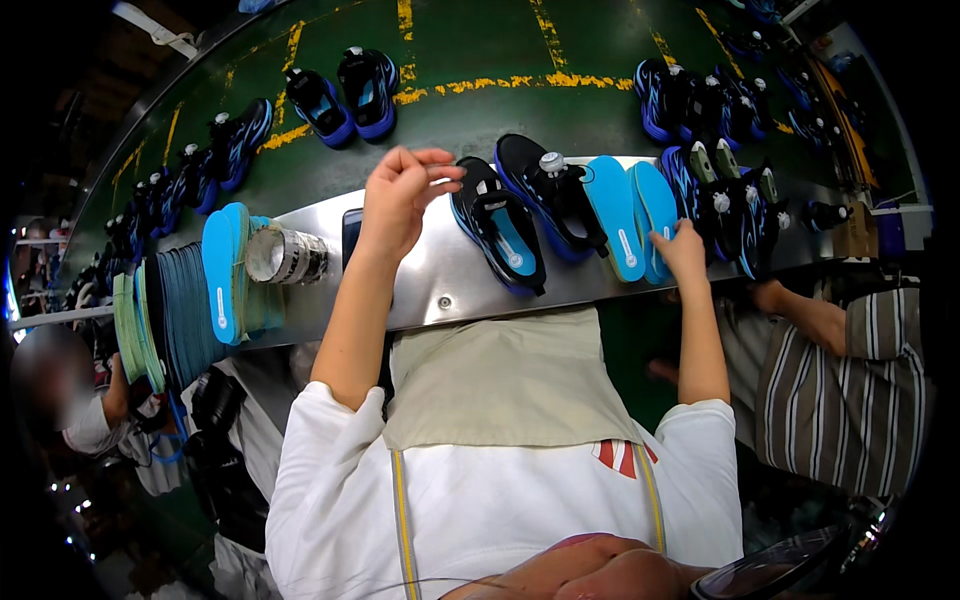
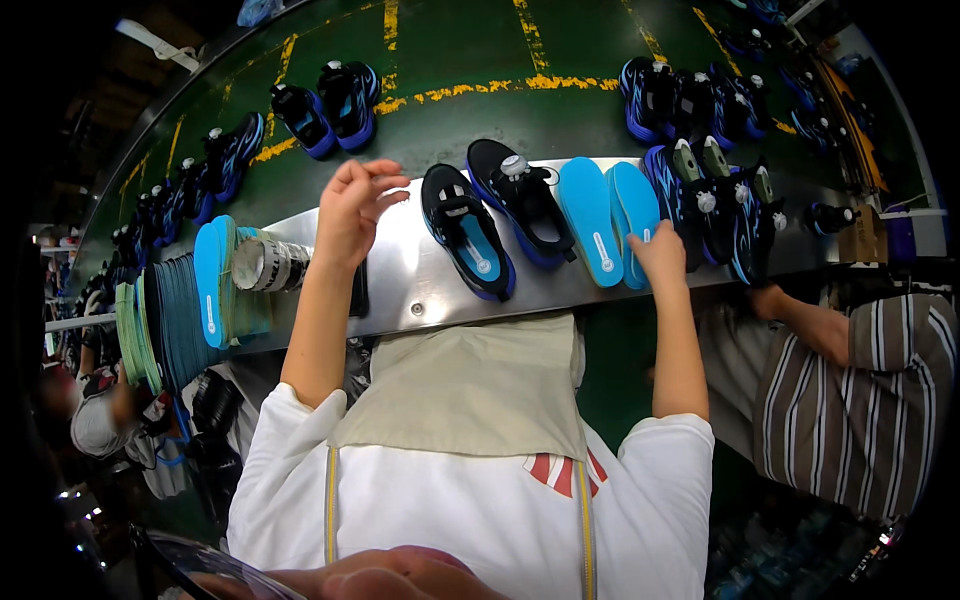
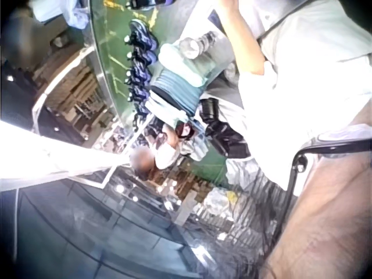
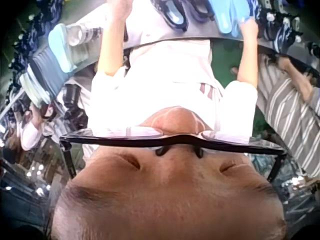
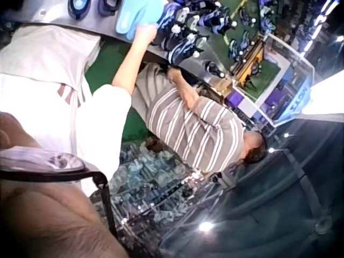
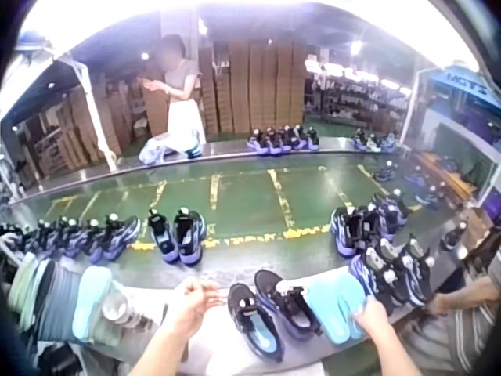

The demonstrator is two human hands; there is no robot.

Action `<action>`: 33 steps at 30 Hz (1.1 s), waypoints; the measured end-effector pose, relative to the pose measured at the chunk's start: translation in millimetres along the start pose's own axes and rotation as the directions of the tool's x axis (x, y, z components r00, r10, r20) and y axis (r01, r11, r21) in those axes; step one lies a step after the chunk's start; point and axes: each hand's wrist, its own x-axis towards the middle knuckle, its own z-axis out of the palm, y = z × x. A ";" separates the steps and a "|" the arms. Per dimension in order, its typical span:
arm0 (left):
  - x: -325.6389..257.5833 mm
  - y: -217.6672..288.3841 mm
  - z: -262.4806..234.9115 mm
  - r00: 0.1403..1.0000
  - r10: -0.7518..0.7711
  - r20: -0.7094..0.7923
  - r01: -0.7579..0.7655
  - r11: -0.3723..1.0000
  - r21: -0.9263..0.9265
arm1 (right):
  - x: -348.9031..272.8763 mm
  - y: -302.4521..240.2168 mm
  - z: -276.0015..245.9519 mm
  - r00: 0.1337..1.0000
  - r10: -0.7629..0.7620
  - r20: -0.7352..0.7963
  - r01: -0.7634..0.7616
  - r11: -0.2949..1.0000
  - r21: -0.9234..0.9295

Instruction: The person inserts blue insoles into black and blue athletic shoes, handling them one at a time, then moves to a storage rack to retrieve more insoles.

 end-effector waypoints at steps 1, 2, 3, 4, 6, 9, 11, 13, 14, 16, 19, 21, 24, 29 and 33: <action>-1.4 0.6 9.6 0.999 0.048 -0.020 -0.049 0.998 -0.042 | 2.8 4.7 -4.4 0.999 0.007 -0.041 -0.004 0.998 0.067; 1.1 -3.4 19.7 0.997 0.033 0.073 -0.029 0.998 -0.055 | 3.9 7.9 -13.5 0.993 -0.032 -0.117 0.041 0.996 0.074; 3.3 -18.0 33.2 0.997 -0.031 0.076 0.031 1.000 -0.001 | 3.0 9.6 -25.8 0.990 -0.030 -0.139 0.052 0.986 0.156; 1.3 -32.6 50.4 0.994 -0.036 0.106 0.013 0.978 0.209 | -0.8 3.0 -43.6 0.987 -0.029 -0.160 0.066 0.970 0.233; 2.8 -64.7 80.2 0.859 0.339 0.384 -0.506 0.441 0.742 | 3.4 15.1 -62.2 0.990 -0.032 -0.137 0.086 0.909 0.409; 15.2 -95.5 80.7 0.855 0.260 0.448 -0.481 0.077 0.874 | -23.1 -30.8 -93.2 0.951 -0.293 -0.098 0.300 0.802 0.516; 29.1 -104.3 74.9 0.874 0.254 0.414 -0.444 0.073 0.893 | -38.0 -48.4 -99.3 0.884 -0.454 0.115 0.291 0.724 0.626; 38.0 -102.3 69.8 0.912 0.266 0.311 -0.368 0.200 0.908 | -46.6 -78.8 -115.5 0.811 -0.322 0.488 -0.006 0.831 0.557; 45.6 -103.1 66.0 0.919 0.259 0.298 -0.360 0.241 0.901 | -49.0 -89.2 -118.9 0.756 -0.281 0.591 -0.081 0.856 0.511; 60.9 -101.9 57.9 0.932 0.248 0.266 -0.339 0.326 0.883 | -39.3 -100.5 -107.8 0.724 -0.235 0.648 -0.118 0.884 0.453; 71.9 -92.0 59.0 0.968 0.082 0.236 -0.248 0.421 0.872 | -25.5 -109.8 -82.7 0.692 -0.227 0.685 -0.107 0.906 0.409; 69.5 -80.4 64.6 0.978 -0.041 0.203 -0.150 0.537 0.830 | -16.5 -117.4 -62.6 0.711 -0.271 0.649 0.053 0.941 0.335; 79.2 -92.5 54.6 0.946 -0.136 0.293 -0.193 0.489 0.851 | -13.6 -132.3 -38.0 0.706 -0.431 0.561 0.441 0.888 0.127; 84.2 -95.6 53.3 0.916 -0.200 0.349 -0.178 0.577 0.797 | -24.1 -109.6 20.3 0.631 -0.748 0.207 0.775 0.615 -0.142; 80.1 -100.3 57.9 0.917 -0.134 0.376 -0.253 0.535 0.806 | -40.2 -107.9 15.7 0.665 -0.743 0.080 0.734 0.631 -0.251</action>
